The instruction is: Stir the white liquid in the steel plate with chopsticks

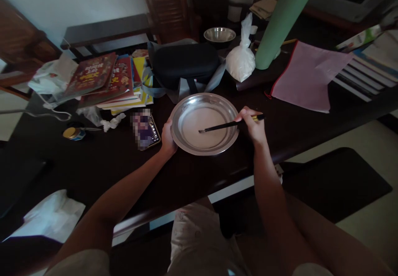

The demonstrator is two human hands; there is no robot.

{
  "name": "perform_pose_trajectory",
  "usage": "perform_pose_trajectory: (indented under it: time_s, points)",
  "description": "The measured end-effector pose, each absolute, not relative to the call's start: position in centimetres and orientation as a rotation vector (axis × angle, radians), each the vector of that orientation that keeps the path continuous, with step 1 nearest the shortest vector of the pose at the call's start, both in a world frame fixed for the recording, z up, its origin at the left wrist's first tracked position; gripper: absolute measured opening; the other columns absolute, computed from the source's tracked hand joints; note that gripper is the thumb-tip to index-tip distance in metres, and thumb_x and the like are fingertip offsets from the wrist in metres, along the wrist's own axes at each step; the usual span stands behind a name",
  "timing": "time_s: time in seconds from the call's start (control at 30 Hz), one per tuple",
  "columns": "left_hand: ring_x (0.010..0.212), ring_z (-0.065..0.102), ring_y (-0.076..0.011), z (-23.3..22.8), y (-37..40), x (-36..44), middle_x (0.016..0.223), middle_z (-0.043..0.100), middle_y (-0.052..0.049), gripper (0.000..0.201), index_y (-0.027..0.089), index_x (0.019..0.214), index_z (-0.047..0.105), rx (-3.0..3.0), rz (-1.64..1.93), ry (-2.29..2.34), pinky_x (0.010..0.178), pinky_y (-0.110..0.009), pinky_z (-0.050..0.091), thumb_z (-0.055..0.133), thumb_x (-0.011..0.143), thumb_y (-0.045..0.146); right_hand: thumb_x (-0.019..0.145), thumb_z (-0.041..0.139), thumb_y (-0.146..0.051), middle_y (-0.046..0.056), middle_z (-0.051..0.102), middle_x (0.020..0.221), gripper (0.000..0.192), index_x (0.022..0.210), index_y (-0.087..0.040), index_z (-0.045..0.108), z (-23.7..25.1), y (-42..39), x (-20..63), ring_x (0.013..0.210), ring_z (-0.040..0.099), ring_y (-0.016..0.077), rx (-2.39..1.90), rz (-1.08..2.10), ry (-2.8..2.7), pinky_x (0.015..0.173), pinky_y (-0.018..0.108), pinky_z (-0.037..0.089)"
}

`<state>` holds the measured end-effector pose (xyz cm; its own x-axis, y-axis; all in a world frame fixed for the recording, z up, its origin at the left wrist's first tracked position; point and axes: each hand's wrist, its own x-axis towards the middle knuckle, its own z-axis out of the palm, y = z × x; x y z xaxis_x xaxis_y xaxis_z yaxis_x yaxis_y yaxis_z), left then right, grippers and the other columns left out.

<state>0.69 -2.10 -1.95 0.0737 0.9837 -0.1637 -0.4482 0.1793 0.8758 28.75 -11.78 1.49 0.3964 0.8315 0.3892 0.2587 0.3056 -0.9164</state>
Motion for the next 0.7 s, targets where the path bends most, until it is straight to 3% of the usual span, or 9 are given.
perform_pose_trajectory:
  time_s: [0.2, 0.3, 0.43, 0.6, 0.7]
  points:
    - [0.101, 0.081, -0.0282, -2.38, -1.97, 0.46, 0.089, 0.084, -0.002, 0.025, 0.024, 0.092, 0.078, 0.759, 1.239, 0.908, 0.089, -0.035, 0.064, 0.08, 0.086, 0.049, 0.094, 0.066, -0.084, 0.002, 0.071, 0.067, 0.063, 0.062, -0.03, 0.073, 1.47, -11.43, 28.96, 0.076, 0.067, 0.0231, -1.278, 0.421, -1.148, 0.085, 0.047, 0.056]
    - [0.098, 0.081, -0.0277, -2.46, -1.91, 0.39, 0.09, 0.084, -0.002, 0.03, 0.024, 0.095, 0.079, 0.788, 1.232, 0.907, 0.09, -0.035, 0.065, 0.081, 0.084, 0.051, 0.093, 0.066, -0.085, 0.001, 0.069, 0.064, 0.065, 0.06, -0.03, 0.072, 1.38, -11.53, 29.16, 0.07, 0.066, 0.0217, -1.246, 0.486, -1.127, 0.081, 0.045, 0.056]
    - [0.1, 0.08, -0.028, -2.49, -1.81, 0.29, 0.093, 0.084, -0.002, 0.032, 0.023, 0.097, 0.08, 0.826, 1.236, 0.904, 0.091, -0.036, 0.065, 0.084, 0.081, 0.052, 0.092, 0.073, -0.08, 0.002, 0.075, 0.07, 0.056, 0.067, -0.03, 0.079, 1.35, -11.74, 29.09, 0.077, 0.069, 0.0231, -1.244, 0.477, -1.191, 0.081, 0.044, 0.056]
    - [0.102, 0.08, -0.0294, -2.69, -1.71, 0.12, 0.088, 0.082, -0.003, 0.03, 0.023, 0.095, 0.077, 0.822, 1.233, 0.924, 0.09, -0.037, 0.065, 0.08, 0.086, 0.052, 0.095, 0.069, -0.079, 0.001, 0.07, 0.063, 0.061, 0.06, -0.029, 0.073, 1.3, -12.02, 29.03, 0.068, 0.067, 0.0213, -1.233, 0.437, -1.098, 0.077, 0.044, 0.057]
    - [0.102, 0.08, -0.0291, -2.74, -1.73, 0.14, 0.092, 0.083, -0.004, 0.029, 0.023, 0.094, 0.078, 0.818, 1.233, 0.909, 0.09, -0.037, 0.065, 0.08, 0.084, 0.051, 0.094, 0.073, -0.077, 0.002, 0.074, 0.069, 0.056, 0.064, -0.029, 0.076, 1.3, -12.2, 29.03, 0.075, 0.071, 0.023, -1.247, 0.51, -1.176, 0.079, 0.043, 0.058]
